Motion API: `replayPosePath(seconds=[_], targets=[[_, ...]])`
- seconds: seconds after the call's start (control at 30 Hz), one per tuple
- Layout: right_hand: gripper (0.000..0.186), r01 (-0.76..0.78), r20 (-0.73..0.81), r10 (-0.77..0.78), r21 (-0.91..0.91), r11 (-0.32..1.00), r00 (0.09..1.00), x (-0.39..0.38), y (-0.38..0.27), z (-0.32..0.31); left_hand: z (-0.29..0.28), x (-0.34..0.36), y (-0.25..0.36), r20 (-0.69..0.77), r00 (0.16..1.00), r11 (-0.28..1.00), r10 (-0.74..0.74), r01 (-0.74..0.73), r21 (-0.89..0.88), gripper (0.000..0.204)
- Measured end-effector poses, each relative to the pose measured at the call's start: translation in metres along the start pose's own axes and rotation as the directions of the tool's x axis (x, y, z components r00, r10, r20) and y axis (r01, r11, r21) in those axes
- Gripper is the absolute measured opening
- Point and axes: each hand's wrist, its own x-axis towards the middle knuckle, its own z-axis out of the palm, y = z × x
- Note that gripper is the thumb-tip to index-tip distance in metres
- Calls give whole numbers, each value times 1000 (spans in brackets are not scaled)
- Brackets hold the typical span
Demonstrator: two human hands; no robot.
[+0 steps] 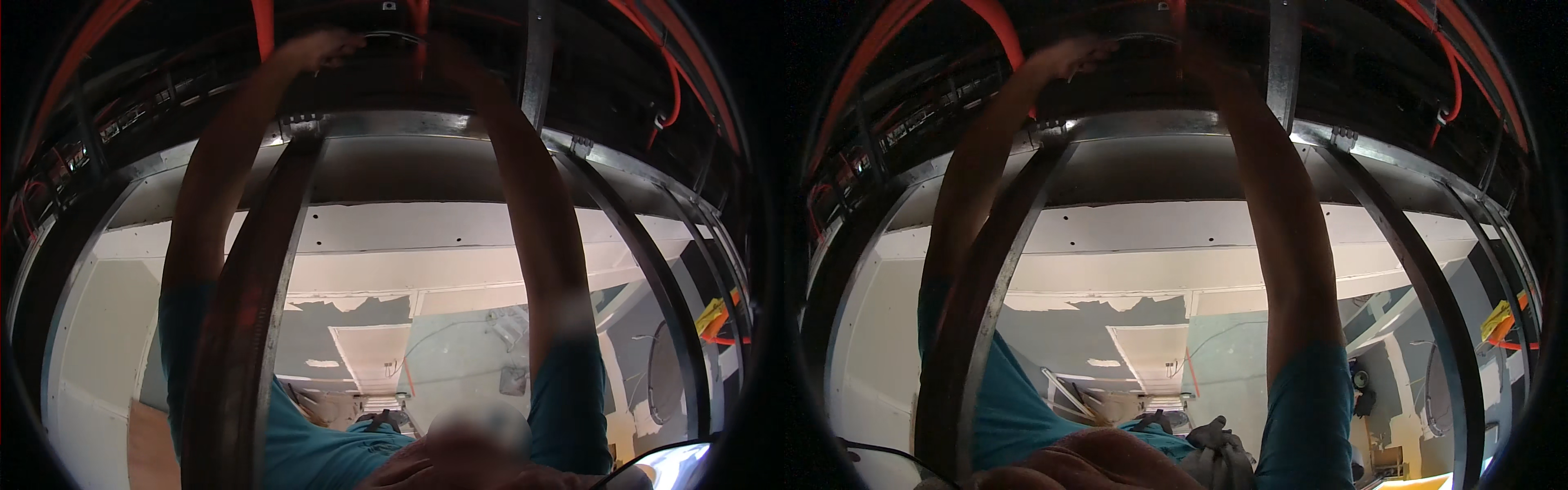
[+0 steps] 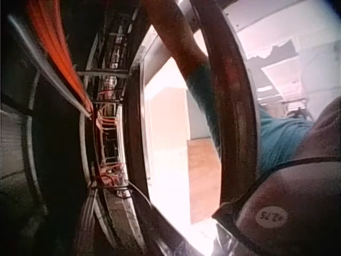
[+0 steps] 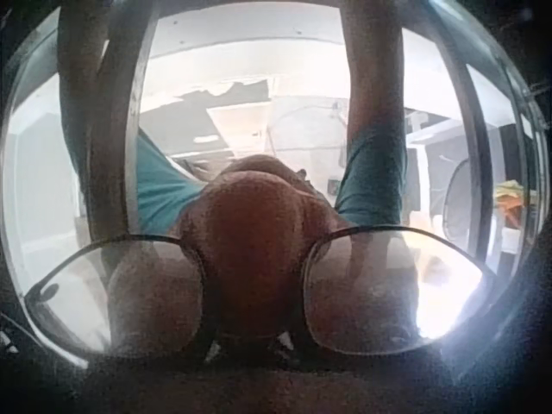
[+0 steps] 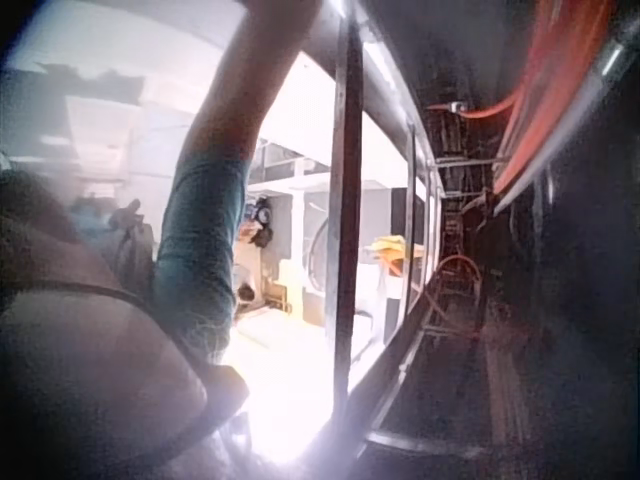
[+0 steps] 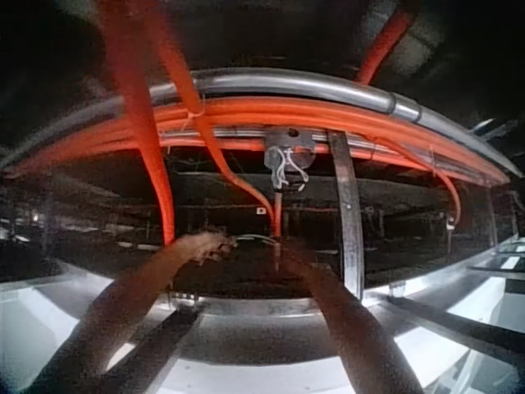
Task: The person works on electrical wiring within an open ceiling framework, using hands to manipulate and secure wires and small components.
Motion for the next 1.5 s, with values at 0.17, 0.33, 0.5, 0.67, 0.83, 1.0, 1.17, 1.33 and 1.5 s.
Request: replayPosePath(seconds=[0.17,0.33,0.5,0.67,0.83,1.0,1.17,1.33,1.5], targets=[[25,-41,102,76,-309,950,992,-10,-21,-23,3,15,3,-40,995,995,-94,93,-20,34],[27,215,209,-122,-517,828,970,-13,-28,-25,-3,25,7,119,991,981,53,-30,-192,29],[31,32,596,-79,88,996,799,-20,-80,-52,40,-6,23,-22,969,878,246,-232,-420,35],[30,-117,552,-168,444,888,816,-18,-96,-57,51,-27,30,87,868,873,488,-486,-52,38],[28,-53,416,-217,549,834,883,-21,-95,-62,46,-27,26,50,928,921,368,-372,117,39],[23,35,139,-33,-6,999,990,-20,-72,-67,51,-26,39,153,904,857,399,-427,288,38],[18,74,-171,-16,339,938,985,-20,-97,-75,45,-25,38,54,882,872,467,-470,135,40],[19,42,-36,166,999,-29,985,-7,-48,-55,74,-16,52,42,973,971,227,-223,-83,46],[24,403,-395,93,910,-94,914,14,-82,-16,35,3,32,-94,984,950,153,-173,-261,36]])
